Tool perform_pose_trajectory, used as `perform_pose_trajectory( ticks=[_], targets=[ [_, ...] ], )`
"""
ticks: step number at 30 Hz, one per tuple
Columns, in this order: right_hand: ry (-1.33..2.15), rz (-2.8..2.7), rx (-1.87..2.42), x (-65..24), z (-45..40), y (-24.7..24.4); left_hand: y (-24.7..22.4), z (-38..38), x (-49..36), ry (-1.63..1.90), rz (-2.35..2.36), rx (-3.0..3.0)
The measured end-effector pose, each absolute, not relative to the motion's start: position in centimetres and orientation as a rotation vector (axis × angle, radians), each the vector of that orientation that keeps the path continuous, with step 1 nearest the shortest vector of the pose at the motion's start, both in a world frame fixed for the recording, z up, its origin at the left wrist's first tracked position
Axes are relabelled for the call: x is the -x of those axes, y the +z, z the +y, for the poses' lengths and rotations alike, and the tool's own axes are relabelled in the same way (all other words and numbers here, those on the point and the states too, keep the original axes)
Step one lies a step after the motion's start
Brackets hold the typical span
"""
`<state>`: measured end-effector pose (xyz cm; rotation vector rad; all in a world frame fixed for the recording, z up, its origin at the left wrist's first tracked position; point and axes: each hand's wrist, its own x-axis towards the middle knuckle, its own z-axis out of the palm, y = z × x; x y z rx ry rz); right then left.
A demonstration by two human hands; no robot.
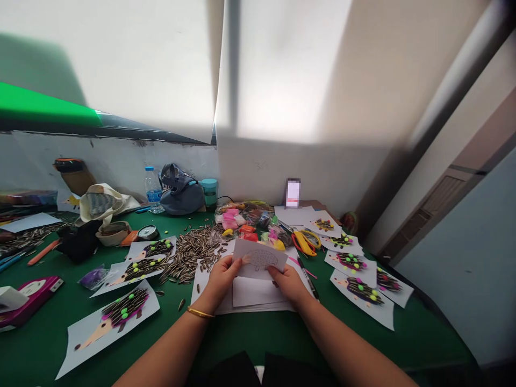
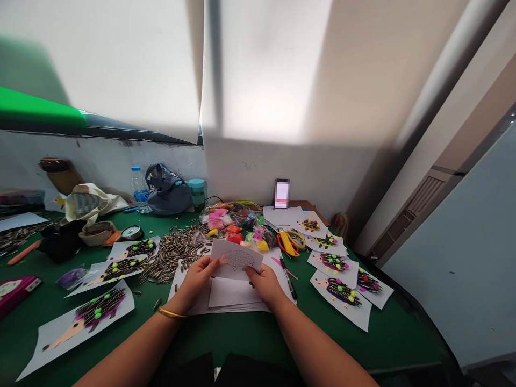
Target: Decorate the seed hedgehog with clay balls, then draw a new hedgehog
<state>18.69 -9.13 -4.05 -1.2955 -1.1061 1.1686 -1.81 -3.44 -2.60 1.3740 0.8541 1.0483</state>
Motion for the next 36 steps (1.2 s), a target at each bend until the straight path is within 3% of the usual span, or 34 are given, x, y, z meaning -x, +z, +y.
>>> perform_pose_trajectory(
  ticks=[10,36],
  targets=[
    [1.160,-1.088,1.320,-18.8,-8.8,-4.5,-2.6,-3.8,1.8,1.279,0.797,-1.417],
    [1.152,-1.058,1.279,-18.7,-8.9,-4.3,-3.4,-3.1,1.7,1.297,0.905,-1.482]
  ],
)
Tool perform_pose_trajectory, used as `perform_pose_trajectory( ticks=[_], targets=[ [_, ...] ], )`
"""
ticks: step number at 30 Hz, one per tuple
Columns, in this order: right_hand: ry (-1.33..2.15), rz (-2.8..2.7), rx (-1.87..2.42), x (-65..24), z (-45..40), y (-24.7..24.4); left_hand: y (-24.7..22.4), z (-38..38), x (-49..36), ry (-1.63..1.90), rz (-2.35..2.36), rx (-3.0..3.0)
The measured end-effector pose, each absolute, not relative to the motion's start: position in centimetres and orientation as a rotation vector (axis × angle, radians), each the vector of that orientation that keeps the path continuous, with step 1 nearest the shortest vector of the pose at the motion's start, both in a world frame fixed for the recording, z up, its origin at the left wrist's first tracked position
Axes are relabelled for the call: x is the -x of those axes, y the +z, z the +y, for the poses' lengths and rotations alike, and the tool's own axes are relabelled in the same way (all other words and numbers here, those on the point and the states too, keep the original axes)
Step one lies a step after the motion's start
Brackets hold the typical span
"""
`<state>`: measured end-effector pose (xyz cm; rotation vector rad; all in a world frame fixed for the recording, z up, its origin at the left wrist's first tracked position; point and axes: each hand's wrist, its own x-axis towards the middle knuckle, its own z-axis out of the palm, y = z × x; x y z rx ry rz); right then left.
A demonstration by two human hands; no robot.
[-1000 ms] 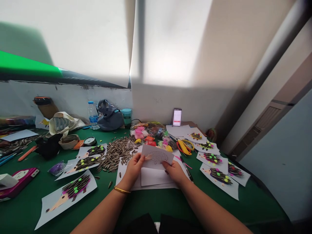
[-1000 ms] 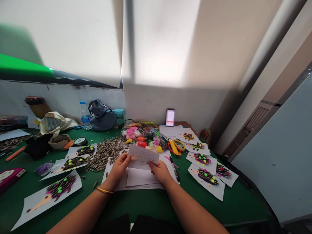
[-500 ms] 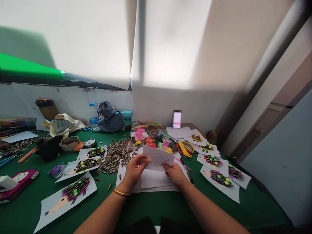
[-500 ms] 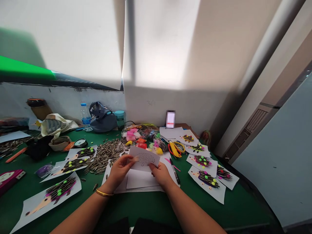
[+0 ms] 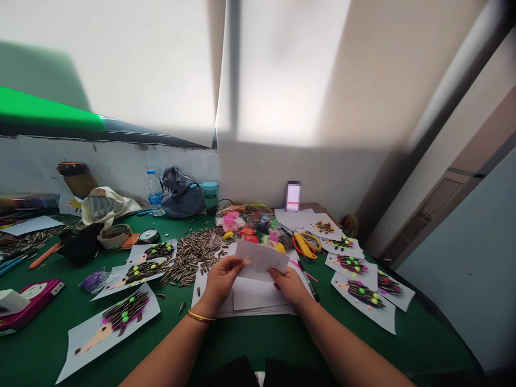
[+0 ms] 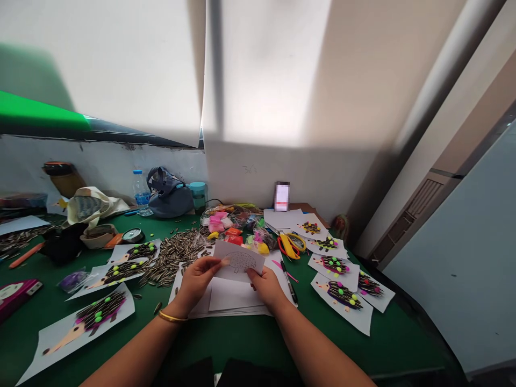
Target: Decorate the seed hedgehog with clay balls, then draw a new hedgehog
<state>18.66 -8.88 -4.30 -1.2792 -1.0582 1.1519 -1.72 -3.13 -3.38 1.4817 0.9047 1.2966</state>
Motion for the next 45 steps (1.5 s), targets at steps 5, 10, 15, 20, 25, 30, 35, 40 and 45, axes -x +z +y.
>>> perform_pose_trajectory(
  ticks=[5,10,15,20,25,30,35,40,45],
  targets=[
    [1.183,-1.041,1.282,-18.7,-8.9,-4.3,-2.4,-3.7,1.5,1.323,0.916,-1.428],
    [1.190,-1.035,1.253,-18.7,-8.9,-4.4,-2.5,-3.4,1.5,1.318,0.915,-1.417],
    [1.188,-1.032,1.270,-18.7,-8.9,-4.2,-2.7,-3.0,1.8,1.286,0.926,-1.416],
    [1.187,-1.023,1.240,-18.8,-8.8,-4.5,-2.9,-2.8,2.1,1.255,0.911,-1.446],
    [1.182,-1.024,1.257,-18.8,-8.6,-4.8,-3.2,-2.7,1.7,1.281,0.929,-1.444],
    [1.183,-1.039,1.251,-18.8,-8.7,-4.6,-3.1,-2.7,1.9,1.275,0.934,-1.484],
    [1.177,-1.035,1.265,-18.7,-8.7,-4.5,-2.9,-2.7,2.3,1.310,0.943,-1.540],
    [1.162,-1.078,1.238,-18.7,-8.7,-4.7,-3.4,-2.5,2.1,1.282,0.942,-1.510],
    [1.175,-1.071,1.238,-18.8,-8.7,-4.8,-3.5,-2.4,2.2,1.307,0.931,-1.569]
  ],
)
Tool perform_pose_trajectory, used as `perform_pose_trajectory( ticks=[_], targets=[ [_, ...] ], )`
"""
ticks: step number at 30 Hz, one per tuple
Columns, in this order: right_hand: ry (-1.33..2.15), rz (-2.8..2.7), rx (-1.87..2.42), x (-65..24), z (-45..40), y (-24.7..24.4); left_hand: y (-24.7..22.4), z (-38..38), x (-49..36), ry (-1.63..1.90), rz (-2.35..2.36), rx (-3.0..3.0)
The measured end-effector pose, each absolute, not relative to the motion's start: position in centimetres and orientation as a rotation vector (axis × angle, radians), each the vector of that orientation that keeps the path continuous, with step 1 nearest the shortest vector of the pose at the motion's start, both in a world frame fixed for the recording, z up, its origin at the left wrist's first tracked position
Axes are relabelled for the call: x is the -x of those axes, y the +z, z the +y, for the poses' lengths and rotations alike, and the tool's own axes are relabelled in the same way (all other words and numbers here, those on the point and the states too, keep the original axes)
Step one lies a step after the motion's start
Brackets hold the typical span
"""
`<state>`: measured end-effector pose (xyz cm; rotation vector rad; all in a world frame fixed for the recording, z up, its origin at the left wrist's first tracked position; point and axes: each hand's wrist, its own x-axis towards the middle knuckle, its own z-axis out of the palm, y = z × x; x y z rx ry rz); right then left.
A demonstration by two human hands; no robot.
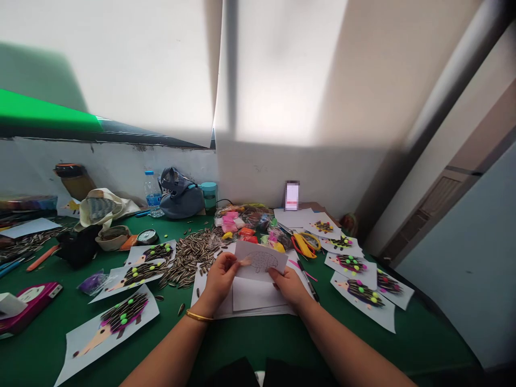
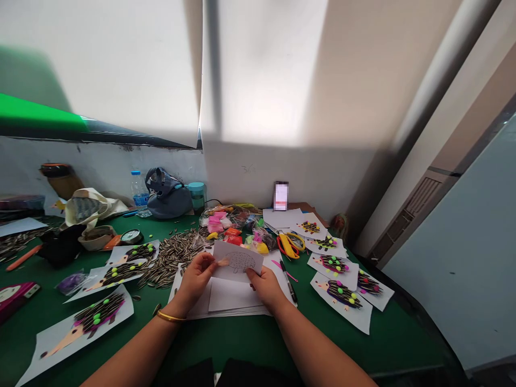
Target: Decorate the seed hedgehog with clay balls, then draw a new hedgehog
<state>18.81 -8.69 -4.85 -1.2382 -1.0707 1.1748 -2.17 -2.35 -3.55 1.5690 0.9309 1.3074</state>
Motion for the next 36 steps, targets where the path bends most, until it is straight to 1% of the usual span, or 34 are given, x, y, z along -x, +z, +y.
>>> perform_pose_trajectory(
  ticks=[8,17,24,36],
  targets=[
    [1.180,-1.105,1.245,-18.89,-8.74,-5.01,-3.82,-2.54,1.89,1.272,0.955,-1.573],
    [1.181,-1.103,1.267,-18.81,-8.83,-4.56,-3.30,-2.67,2.28,1.362,0.952,-1.657],
    [1.183,-1.085,1.258,-18.86,-8.77,-4.72,-3.83,-2.47,2.19,1.285,0.926,-1.642],
    [1.189,-1.081,1.240,-18.85,-8.75,-4.77,-3.25,-2.66,2.19,1.290,0.947,-1.580]
  ],
)
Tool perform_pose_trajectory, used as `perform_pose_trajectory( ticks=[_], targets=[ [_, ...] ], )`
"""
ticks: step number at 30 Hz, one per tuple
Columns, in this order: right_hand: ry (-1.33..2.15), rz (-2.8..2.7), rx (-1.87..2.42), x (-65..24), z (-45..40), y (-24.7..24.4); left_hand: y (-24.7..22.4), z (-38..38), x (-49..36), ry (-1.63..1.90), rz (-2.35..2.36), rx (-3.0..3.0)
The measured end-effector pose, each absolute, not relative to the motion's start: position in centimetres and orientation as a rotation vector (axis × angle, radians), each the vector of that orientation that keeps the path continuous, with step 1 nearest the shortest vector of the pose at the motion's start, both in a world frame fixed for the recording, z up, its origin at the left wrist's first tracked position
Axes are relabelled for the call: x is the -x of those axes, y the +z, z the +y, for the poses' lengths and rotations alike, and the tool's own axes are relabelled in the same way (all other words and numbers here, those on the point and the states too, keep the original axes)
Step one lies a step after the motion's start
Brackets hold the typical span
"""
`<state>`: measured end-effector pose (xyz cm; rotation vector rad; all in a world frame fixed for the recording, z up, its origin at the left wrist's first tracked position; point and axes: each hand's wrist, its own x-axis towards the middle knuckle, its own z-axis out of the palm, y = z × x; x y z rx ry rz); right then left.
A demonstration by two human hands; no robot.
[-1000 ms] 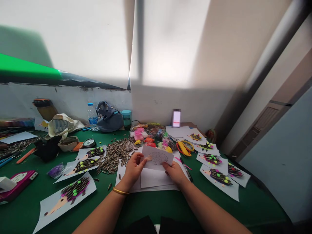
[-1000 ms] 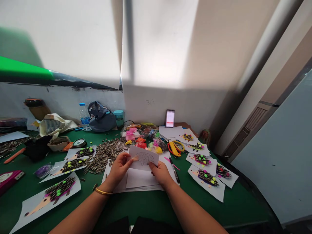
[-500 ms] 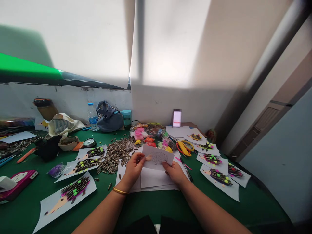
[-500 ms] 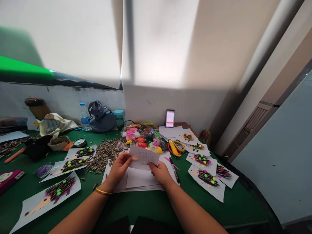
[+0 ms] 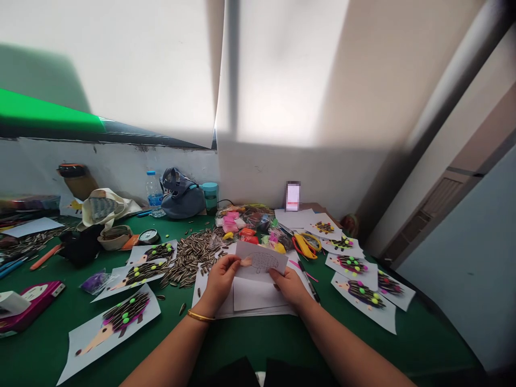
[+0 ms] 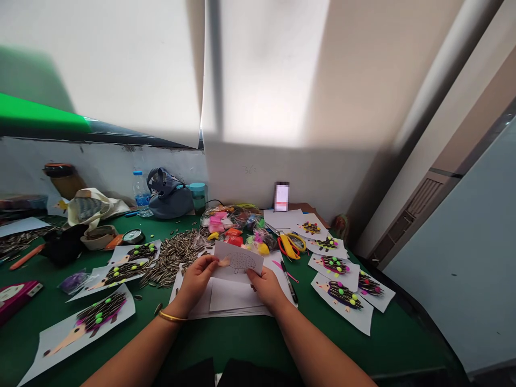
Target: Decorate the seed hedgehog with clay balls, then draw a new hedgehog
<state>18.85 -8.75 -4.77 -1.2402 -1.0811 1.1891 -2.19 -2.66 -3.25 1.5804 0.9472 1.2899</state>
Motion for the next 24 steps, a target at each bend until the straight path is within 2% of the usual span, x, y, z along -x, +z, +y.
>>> perform_pose_trajectory(
  ticks=[24],
  targets=[
    [1.205,-1.019,1.241,-18.76,-8.86,-4.56,-3.02,-2.82,2.08,1.329,1.002,-1.623]
  ],
)
